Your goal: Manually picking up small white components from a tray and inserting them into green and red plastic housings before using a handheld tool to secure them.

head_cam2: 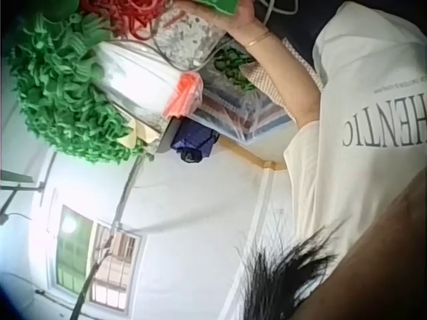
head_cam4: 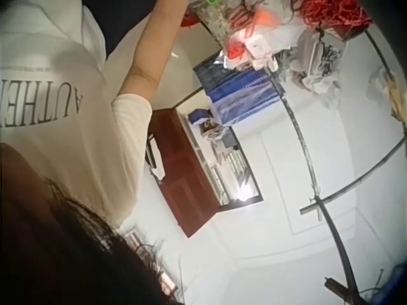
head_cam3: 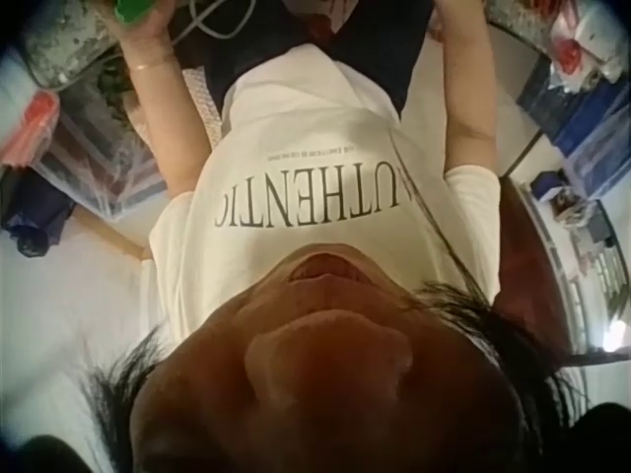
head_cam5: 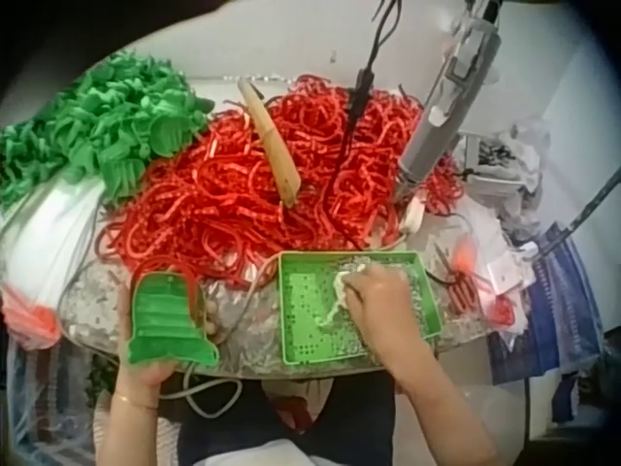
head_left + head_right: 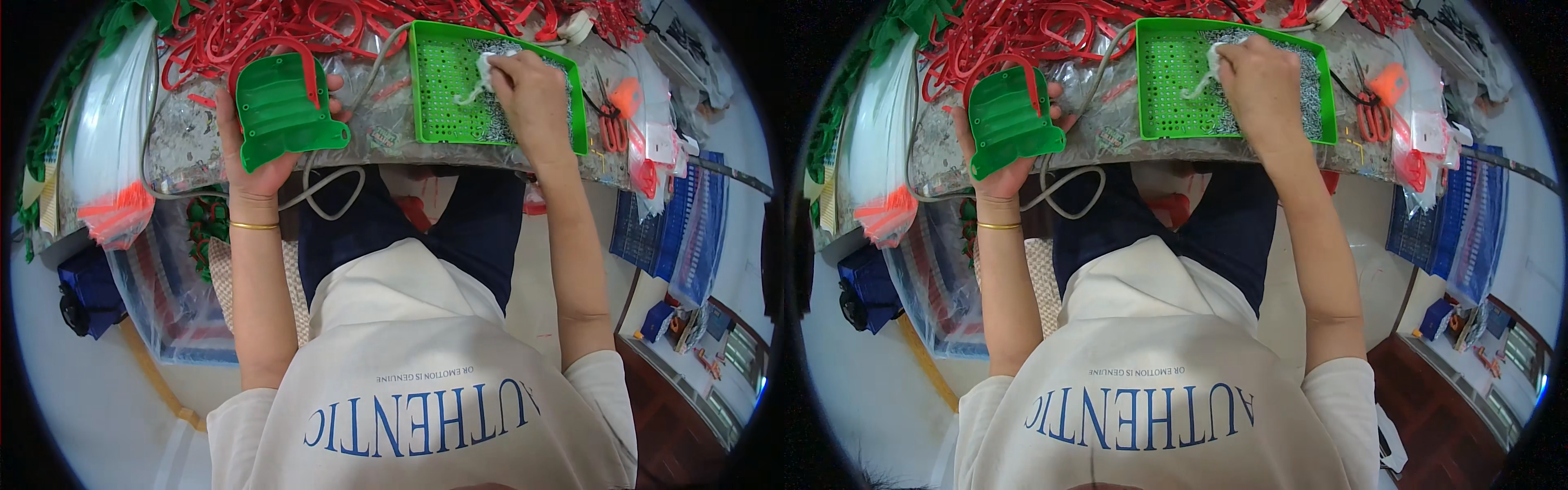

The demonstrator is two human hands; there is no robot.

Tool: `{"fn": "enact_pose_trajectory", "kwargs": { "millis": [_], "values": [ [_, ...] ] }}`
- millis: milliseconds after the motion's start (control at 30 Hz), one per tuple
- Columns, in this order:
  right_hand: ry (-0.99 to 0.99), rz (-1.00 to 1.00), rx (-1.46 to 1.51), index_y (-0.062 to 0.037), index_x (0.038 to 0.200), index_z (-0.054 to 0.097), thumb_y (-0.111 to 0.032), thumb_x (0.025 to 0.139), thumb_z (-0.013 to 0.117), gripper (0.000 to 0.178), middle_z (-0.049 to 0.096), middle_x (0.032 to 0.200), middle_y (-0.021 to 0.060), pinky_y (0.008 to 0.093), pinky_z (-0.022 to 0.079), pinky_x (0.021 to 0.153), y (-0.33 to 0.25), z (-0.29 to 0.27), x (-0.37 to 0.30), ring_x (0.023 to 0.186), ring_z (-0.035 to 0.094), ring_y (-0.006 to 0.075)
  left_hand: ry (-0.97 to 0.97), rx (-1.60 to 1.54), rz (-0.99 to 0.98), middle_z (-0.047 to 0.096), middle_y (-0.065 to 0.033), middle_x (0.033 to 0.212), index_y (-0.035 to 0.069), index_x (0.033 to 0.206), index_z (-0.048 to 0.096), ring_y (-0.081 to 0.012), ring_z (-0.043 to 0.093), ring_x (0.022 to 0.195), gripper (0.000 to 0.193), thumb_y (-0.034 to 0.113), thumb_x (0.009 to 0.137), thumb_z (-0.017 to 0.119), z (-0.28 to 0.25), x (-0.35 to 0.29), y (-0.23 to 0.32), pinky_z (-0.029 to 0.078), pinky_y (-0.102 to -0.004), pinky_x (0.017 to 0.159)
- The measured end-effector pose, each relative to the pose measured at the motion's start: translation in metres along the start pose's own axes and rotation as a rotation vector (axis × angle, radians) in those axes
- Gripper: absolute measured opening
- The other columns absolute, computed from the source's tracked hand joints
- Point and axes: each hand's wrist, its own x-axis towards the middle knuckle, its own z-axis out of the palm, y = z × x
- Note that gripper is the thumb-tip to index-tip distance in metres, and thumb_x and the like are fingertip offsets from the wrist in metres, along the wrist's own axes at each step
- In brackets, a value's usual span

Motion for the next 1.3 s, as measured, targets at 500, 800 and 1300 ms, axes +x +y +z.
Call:
{"fn": "enact_pose_trajectory", "kwargs": {
  "millis": [500,800,1300],
  "values": [
    [0.032,0.118,-0.017,-0.0087,0.092,0.073,-0.015,0.080,0.067,0.015,0.065,0.084,0.0120,0.0403,0.052,0.072,0.000,-0.013,0.016,0.076,0.065,0.0304,0.082,-0.007,0.024,0.044,-0.0309,0.136,0.015,0.149,0.030,-0.0407,0.057,0.111,0.084,0.072,0.088,0.042,0.004,-0.001,-0.001,0.041,-0.0563,0.101],
    [-0.019,-0.164,-0.096,-0.0105,0.091,0.072,-0.012,0.075,0.069,0.017,0.059,0.077,0.0075,0.0414,0.047,0.068,-0.015,0.003,0.004,0.075,0.060,0.0272,0.072,-0.006,0.026,0.044,-0.0310,0.137,0.015,0.149,0.030,-0.0409,0.056,0.113,0.081,0.070,0.090,0.040,0.001,0.000,0.000,0.039,-0.0574,0.102],
    [0.040,0.050,-0.073,-0.0147,0.093,0.073,-0.018,0.080,0.066,0.015,0.062,0.080,0.0054,0.0415,0.044,0.078,0.018,-0.014,0.000,0.078,0.062,0.0255,0.074,-0.016,0.035,0.044,-0.0296,0.137,0.014,0.149,0.029,-0.0425,0.054,0.113,0.080,0.066,0.090,0.043,0.005,-0.002,-0.003,0.034,-0.0603,0.106]
  ]
}}
